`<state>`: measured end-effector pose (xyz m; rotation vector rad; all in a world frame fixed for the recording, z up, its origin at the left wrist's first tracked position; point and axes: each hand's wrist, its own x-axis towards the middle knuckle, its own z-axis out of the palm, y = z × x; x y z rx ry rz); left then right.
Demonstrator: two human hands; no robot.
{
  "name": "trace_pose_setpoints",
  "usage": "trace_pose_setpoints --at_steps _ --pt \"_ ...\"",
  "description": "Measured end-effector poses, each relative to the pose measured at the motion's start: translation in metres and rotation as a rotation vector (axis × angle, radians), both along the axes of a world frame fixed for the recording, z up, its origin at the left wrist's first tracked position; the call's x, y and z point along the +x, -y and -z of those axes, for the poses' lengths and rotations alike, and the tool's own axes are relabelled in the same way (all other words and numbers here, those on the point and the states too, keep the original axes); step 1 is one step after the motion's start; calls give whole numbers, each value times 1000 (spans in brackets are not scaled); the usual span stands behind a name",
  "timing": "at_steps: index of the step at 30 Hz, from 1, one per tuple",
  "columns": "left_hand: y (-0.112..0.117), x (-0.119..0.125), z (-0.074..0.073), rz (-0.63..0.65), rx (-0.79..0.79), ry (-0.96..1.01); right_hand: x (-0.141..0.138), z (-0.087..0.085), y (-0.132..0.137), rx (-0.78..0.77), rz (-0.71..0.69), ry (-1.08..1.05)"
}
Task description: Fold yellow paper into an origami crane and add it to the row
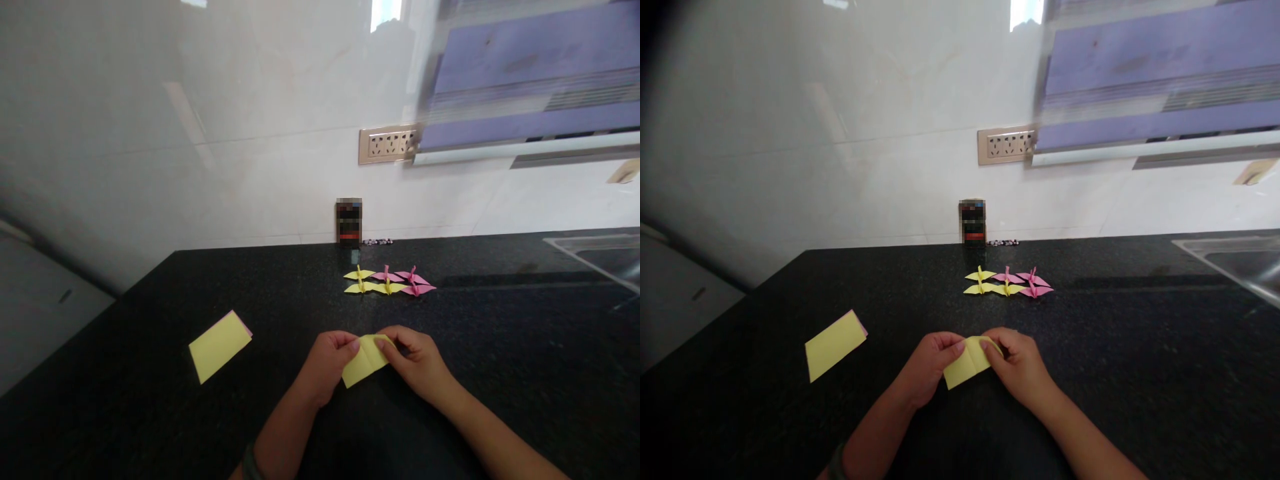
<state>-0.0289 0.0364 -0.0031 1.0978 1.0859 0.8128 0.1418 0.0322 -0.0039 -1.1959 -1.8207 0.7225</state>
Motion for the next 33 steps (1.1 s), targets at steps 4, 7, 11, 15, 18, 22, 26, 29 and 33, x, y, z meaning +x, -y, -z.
trace_pose_setpoints --at_steps 4,7,11,15,18,22,26,29,33 --pt "-2 -4 1 -1 -34 40 5 -2 -3 245 -80 134" --pt "-3 -6 0 -16 -57 65 11 -1 -6 378 -125 249" --pt "-5 -8 -2 -25 -94 94 13 -3 -6 439 -184 363" --pt "-7 -10 -4 -32 -124 117 11 -6 -5 477 -227 395" --pt "-7 -11 -5 -34 -127 129 9 -6 -4 484 -239 412" --pt "-7 -12 -4 -30 -135 153 7 -4 -3 469 -260 431" --pt "-7 -12 -5 -37 -149 174 4 -5 -2 434 -300 431" --pt "-7 -12 -6 -45 -157 185 3 -8 -2 394 -327 436" --pt "-7 -13 -6 -57 -162 193 2 -10 -1 385 -327 436"
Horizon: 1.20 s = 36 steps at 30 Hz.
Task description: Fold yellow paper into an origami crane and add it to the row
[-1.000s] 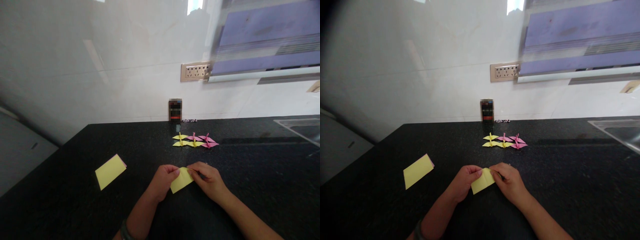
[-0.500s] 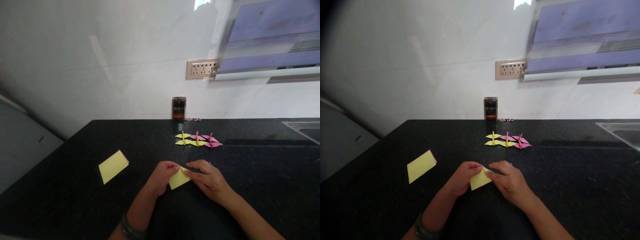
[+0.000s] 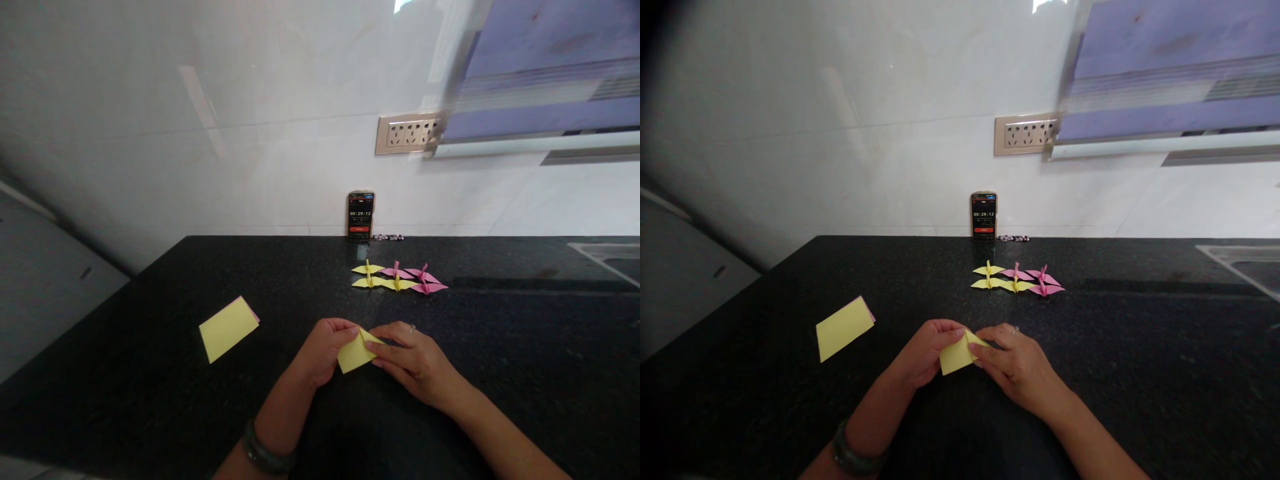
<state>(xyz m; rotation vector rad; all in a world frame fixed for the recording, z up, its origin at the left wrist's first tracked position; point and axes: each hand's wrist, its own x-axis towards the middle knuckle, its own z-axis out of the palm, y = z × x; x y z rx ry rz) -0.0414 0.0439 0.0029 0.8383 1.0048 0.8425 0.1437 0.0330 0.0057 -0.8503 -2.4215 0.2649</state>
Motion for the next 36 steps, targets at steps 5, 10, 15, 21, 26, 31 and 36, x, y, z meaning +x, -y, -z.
trace_pose_setpoints --at_steps 5,10,15,21,26,31,36 --pt "-1 1 1 -9 -9 4 0 2 0 23 0 -6" --pt "-1 1 2 -6 -17 12 1 2 -1 41 -2 -12" --pt "-1 1 1 -7 -24 20 1 2 0 15 3 3" --pt "-1 1 1 0 -26 34 0 2 0 25 17 2" --pt "-1 1 1 3 -33 47 0 -1 0 6 13 8" --pt "-1 2 1 3 -33 68 1 -3 1 -33 -2 8" --pt "-1 2 2 -4 -34 67 1 -4 0 -46 2 15"
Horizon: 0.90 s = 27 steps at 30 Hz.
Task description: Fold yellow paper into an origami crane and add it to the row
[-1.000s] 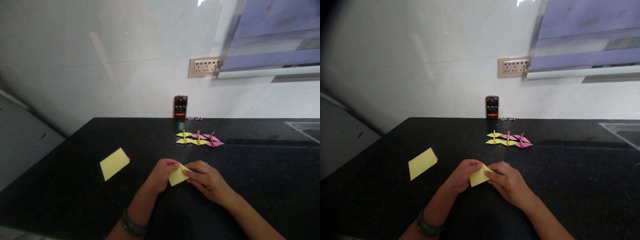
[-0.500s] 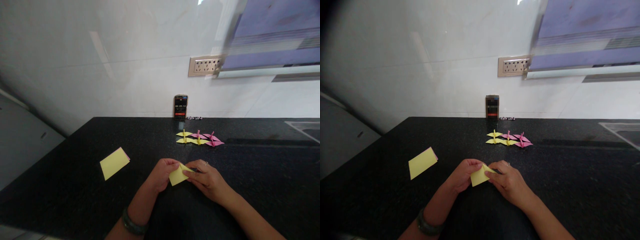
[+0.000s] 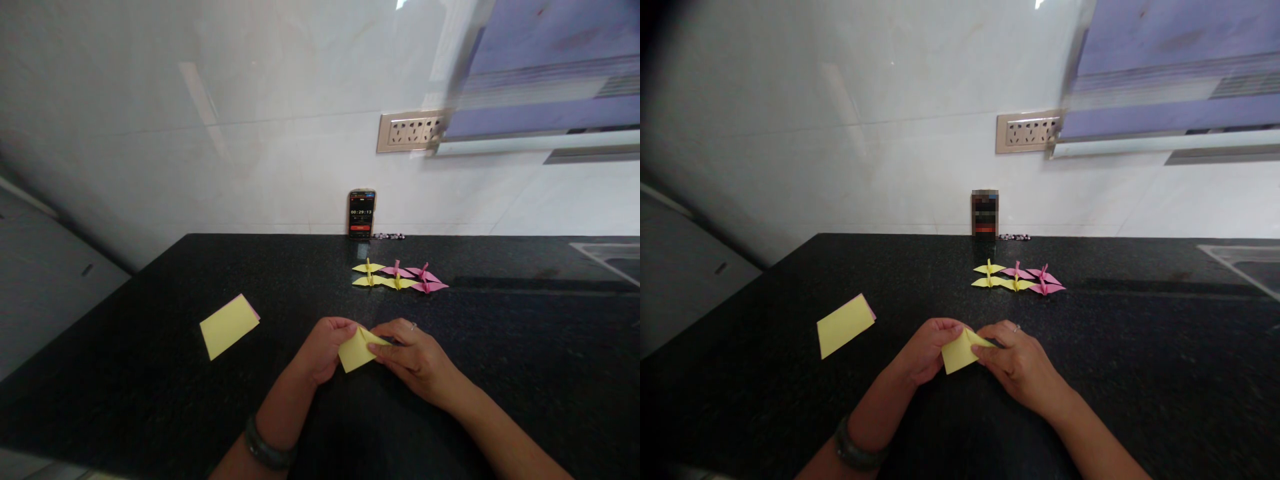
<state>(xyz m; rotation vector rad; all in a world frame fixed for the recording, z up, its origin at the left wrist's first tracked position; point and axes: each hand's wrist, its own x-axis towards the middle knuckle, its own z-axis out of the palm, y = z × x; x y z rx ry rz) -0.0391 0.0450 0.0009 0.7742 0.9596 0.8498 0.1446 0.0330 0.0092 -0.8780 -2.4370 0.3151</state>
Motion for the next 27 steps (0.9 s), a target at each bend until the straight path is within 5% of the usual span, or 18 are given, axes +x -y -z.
trace_pose_setpoints --at_steps 17,27 --pt "2 5 6 -88 89 -233 -3 -3 1 -41 -17 -19" --pt "7 11 4 -40 174 -352 -13 14 2 -629 255 -349"
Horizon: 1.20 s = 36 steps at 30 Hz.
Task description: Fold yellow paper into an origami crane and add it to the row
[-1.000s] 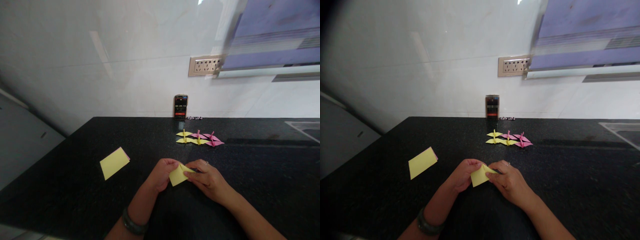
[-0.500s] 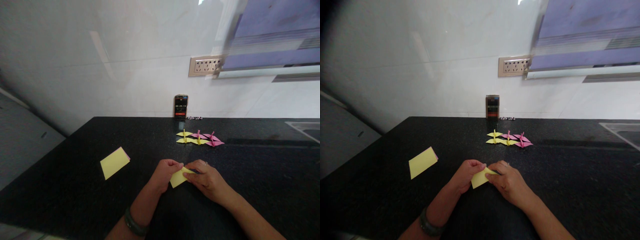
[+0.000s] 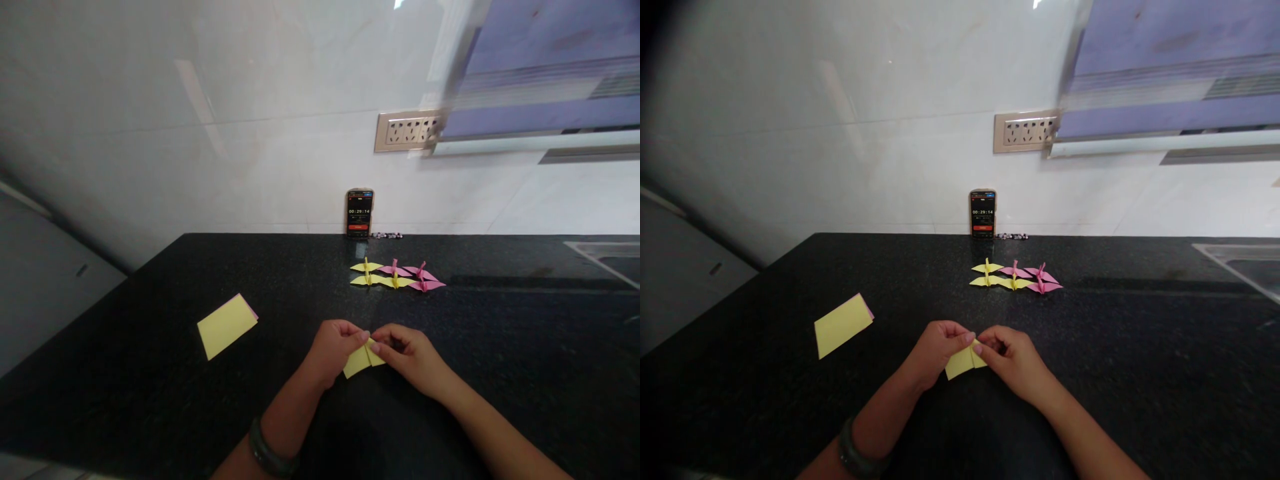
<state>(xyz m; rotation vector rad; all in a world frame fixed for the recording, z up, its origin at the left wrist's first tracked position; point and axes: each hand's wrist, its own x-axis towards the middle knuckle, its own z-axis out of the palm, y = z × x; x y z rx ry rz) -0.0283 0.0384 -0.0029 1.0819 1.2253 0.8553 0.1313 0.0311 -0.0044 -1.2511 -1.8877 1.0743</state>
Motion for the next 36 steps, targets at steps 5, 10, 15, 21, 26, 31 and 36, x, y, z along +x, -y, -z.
trace_pose_setpoints --at_steps 5,10,15,21,26,31,36 --pt "1 1 -2 21 -2 -37 0 4 -2 -133 -34 -57" --pt "0 1 -3 34 -2 -59 1 1 -2 -192 -54 -108" --pt "0 0 0 44 18 -76 2 1 -3 -208 -58 -119" --pt "0 -1 3 59 17 -68 2 3 -3 -221 -61 -121" --pt "-1 -1 5 60 -25 -43 2 2 -3 -235 -56 -101" --pt "-2 1 5 64 -68 5 2 1 -2 -240 -49 -105" --pt "-2 1 4 55 -67 -11 3 0 -2 -259 -55 -106"
